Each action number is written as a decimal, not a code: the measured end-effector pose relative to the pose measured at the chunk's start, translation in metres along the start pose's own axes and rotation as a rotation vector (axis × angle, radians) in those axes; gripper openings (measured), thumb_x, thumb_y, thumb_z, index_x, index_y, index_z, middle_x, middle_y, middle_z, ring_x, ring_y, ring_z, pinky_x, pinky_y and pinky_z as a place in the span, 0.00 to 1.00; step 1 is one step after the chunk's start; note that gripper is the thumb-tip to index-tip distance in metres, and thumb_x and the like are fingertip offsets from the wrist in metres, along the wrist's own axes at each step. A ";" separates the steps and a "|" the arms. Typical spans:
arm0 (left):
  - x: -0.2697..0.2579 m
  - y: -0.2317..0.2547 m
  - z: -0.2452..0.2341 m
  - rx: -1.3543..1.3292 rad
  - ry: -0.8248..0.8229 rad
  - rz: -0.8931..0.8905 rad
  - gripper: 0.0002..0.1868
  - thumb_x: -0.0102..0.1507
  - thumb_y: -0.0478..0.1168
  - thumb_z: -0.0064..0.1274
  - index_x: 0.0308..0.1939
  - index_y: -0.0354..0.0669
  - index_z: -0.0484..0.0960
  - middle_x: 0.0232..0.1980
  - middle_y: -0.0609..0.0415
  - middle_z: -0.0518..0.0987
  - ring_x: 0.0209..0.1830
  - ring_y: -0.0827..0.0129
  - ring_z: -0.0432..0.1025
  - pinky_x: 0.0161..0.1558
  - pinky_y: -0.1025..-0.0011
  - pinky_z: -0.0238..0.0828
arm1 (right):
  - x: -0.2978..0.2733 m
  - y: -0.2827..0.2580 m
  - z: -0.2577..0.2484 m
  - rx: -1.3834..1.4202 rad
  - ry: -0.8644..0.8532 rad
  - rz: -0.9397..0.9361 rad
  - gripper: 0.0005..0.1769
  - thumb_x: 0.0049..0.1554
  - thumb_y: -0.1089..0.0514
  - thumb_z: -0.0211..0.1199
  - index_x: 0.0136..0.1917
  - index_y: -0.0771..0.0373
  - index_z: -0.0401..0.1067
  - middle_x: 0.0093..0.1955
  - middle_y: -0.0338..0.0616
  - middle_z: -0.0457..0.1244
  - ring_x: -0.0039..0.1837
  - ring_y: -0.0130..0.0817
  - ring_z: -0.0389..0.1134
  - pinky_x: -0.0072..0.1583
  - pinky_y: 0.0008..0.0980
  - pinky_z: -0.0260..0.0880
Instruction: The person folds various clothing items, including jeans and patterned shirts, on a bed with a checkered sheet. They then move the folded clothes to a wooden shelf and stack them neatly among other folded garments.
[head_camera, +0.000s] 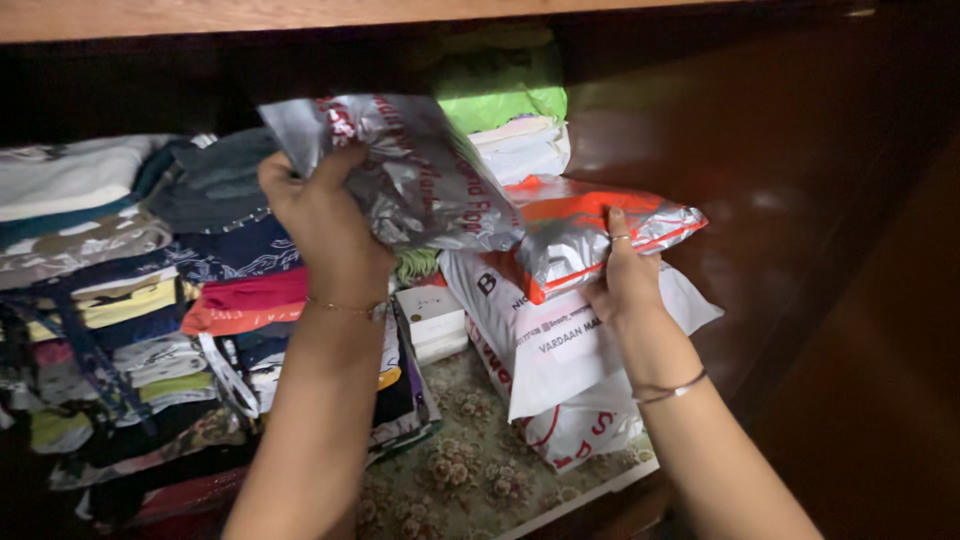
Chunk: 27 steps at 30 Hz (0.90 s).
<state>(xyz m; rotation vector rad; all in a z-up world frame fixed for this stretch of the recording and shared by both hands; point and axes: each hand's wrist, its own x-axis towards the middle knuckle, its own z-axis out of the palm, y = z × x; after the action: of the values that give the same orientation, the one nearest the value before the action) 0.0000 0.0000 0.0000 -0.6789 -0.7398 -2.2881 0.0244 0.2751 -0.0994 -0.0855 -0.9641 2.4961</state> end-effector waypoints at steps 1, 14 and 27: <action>-0.006 0.007 0.010 -0.039 0.022 -0.016 0.23 0.56 0.21 0.58 0.49 0.39 0.65 0.44 0.46 0.76 0.42 0.57 0.76 0.46 0.58 0.77 | -0.004 -0.001 -0.003 -0.022 -0.033 -0.007 0.26 0.62 0.48 0.61 0.69 0.58 0.64 0.62 0.53 0.67 0.57 0.48 0.75 0.53 0.54 0.79; -0.015 -0.159 -0.001 -0.011 0.050 -0.851 0.06 0.64 0.39 0.52 0.43 0.45 0.78 0.35 0.53 0.79 0.29 0.63 0.74 0.25 0.64 0.67 | -0.043 0.010 -0.030 -0.345 0.192 -0.224 0.42 0.56 0.51 0.69 0.73 0.61 0.48 0.65 0.52 0.61 0.58 0.42 0.67 0.51 0.41 0.71; -0.028 -0.199 -0.018 0.965 -0.284 -0.325 0.47 0.53 0.66 0.62 0.73 0.60 0.70 0.73 0.32 0.50 0.76 0.39 0.48 0.72 0.50 0.53 | 0.012 -0.098 0.040 -1.325 -0.226 -1.038 0.14 0.64 0.51 0.64 0.58 0.62 0.78 0.60 0.54 0.69 0.64 0.51 0.68 0.66 0.40 0.66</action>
<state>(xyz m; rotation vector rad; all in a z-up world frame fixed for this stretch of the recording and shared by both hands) -0.1246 0.1274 -0.0947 -0.4183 -2.0080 -1.7572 0.0440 0.3194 -0.0043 0.2306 -1.9229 0.7007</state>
